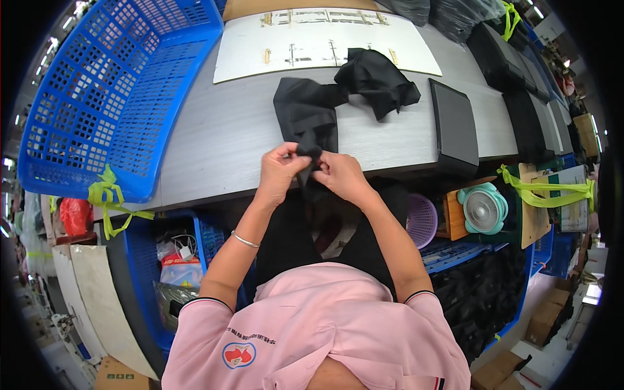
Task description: Inspecting, folding, and packaging black fabric sleeves into cardboard boxes.
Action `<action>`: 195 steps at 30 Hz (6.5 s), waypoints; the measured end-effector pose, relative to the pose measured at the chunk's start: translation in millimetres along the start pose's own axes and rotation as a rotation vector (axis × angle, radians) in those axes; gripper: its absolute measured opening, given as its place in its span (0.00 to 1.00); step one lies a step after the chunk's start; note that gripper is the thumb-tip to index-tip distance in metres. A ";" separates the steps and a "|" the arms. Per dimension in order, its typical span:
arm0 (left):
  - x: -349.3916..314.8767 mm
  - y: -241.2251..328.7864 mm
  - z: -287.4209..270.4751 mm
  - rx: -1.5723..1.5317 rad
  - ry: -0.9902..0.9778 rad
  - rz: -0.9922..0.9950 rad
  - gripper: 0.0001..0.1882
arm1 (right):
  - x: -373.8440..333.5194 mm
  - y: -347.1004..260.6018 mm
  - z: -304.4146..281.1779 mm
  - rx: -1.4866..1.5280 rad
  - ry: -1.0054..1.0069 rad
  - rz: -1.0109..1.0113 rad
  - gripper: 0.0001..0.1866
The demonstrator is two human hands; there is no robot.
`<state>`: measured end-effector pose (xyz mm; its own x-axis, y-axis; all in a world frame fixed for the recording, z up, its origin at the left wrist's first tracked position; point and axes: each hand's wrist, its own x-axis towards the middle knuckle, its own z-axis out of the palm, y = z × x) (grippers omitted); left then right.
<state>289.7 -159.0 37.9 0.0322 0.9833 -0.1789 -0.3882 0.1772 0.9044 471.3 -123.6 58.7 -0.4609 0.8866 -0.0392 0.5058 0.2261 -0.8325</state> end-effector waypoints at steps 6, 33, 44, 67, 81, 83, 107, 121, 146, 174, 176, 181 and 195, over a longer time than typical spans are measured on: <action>-5.1 10.0 -20.8 0.538 0.488 0.545 0.14 | -6.4 28.9 -16.2 -0.052 0.612 0.073 0.07; -42.6 -16.2 25.0 0.456 0.489 0.481 0.31 | -33.0 87.4 -150.6 -0.898 1.128 0.105 0.22; -79.8 -7.3 76.4 0.219 0.099 0.365 0.16 | -60.4 141.9 -201.6 -0.176 1.143 0.254 0.12; -79.1 -10.2 118.8 -0.205 -0.590 -0.002 0.61 | -209.7 -21.5 -57.9 0.661 -0.164 -0.106 0.07; -95.3 -9.9 87.6 0.039 -0.032 0.027 0.26 | -190.8 -16.3 -21.0 0.663 0.210 0.226 0.20; -81.2 -2.2 75.1 0.905 0.357 0.691 0.21 | -194.3 -4.3 -20.8 0.614 0.293 0.237 0.19; -83.8 -1.7 75.7 1.100 0.174 0.893 0.46 | -67.3 70.7 25.7 0.510 0.440 -0.138 0.29; -103.4 1.6 105.0 0.568 0.350 0.852 0.42 | -82.7 -25.7 -16.2 1.243 0.390 0.034 0.24; -130.1 2.3 88.5 0.493 0.196 0.755 0.31 | -72.3 -12.0 16.3 1.345 0.453 0.019 0.23; -94.3 -97.9 30.3 -0.124 0.073 -0.304 0.09 | -46.3 -8.1 60.3 -0.725 -0.103 0.117 0.27; -97.6 -79.1 39.3 -0.095 0.255 -0.101 0.12 | -57.2 13.2 63.3 -0.840 0.020 -0.199 0.19; -92.8 -56.7 23.1 0.196 0.546 0.399 0.20 | -66.3 10.8 79.1 -0.684 0.148 -0.132 0.15; -97.4 -31.2 9.0 -0.308 0.208 -0.201 0.22 | -145.8 -34.0 33.9 -0.089 -0.235 -0.188 0.10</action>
<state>307.0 -259.9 30.5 -0.0396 0.8958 -0.4427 -0.6517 0.3127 0.6911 496.5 -274.2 74.0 -0.7034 0.7104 -0.0242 0.4524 0.4212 -0.7861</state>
